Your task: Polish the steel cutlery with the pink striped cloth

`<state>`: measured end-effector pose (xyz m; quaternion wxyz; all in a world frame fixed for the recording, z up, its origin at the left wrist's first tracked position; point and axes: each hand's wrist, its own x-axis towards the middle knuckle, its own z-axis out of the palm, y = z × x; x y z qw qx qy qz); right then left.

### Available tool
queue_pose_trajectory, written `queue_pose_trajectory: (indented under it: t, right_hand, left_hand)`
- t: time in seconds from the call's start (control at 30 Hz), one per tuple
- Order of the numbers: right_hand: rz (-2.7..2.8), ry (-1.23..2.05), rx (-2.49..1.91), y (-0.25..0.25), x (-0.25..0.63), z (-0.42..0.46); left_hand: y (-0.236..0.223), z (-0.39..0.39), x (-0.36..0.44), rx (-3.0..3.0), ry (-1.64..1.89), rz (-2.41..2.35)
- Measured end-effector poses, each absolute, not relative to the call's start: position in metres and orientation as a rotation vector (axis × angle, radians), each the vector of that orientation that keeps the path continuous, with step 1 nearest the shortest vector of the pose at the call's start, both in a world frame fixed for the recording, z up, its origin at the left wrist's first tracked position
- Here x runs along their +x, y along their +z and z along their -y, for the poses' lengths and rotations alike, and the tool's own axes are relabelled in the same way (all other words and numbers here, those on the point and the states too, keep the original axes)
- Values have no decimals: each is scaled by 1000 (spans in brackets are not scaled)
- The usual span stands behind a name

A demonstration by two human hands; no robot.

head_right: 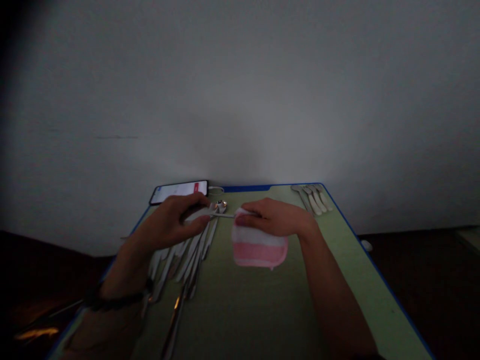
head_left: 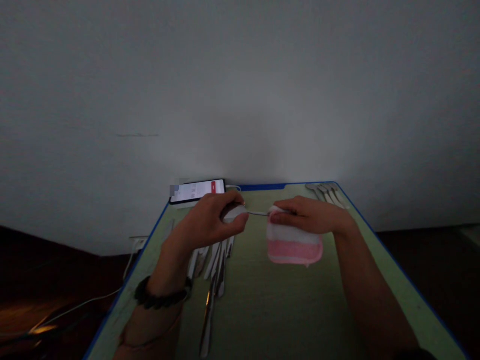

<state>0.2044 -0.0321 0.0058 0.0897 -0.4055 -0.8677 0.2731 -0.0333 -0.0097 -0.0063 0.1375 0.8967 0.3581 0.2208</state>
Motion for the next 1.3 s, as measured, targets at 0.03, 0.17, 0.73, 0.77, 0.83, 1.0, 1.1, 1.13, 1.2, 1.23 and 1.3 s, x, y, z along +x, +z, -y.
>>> queue_pose_trajectory:
  t: [0.03,0.17,0.73,0.77,0.83,1.0,1.1,1.13,1.2,1.23,1.3]
  right_hand:
    - [2587,814,-1185,5,202,32]
    - [2602,783,-1163,1,194,30]
    - [2472,701,-1259,-2,199,27]
    - [2441,694,-1242,-3,196,26]
    - [2369,674,-1205,-5,189,25]
    - [2150,659,-1125,-14,171,23]
    - [2046,730,-1093,-21,165,21]
    - [2035,763,-1086,-23,165,20]
    - [2040,812,-1069,-25,165,19]
    - [2054,823,-1057,-25,166,19]
    - [2092,812,-1032,-24,168,18]
  left_hand:
    - [-7,11,-30,2587,633,-1018]
    - [-10,12,-22,2530,597,-961]
    - [-15,5,-33,2017,301,-732]
    - [-16,4,-31,2031,339,-737]
    - [-16,5,-28,2058,429,-762]
    - [-10,7,-24,2107,637,-907]
    - [-8,7,-25,2067,629,-924]
    - [-8,7,-25,2049,605,-911]
    - [-8,6,-26,2020,588,-878]
    - [-8,6,-26,2008,613,-868]
    - [-8,6,-27,1970,723,-874]
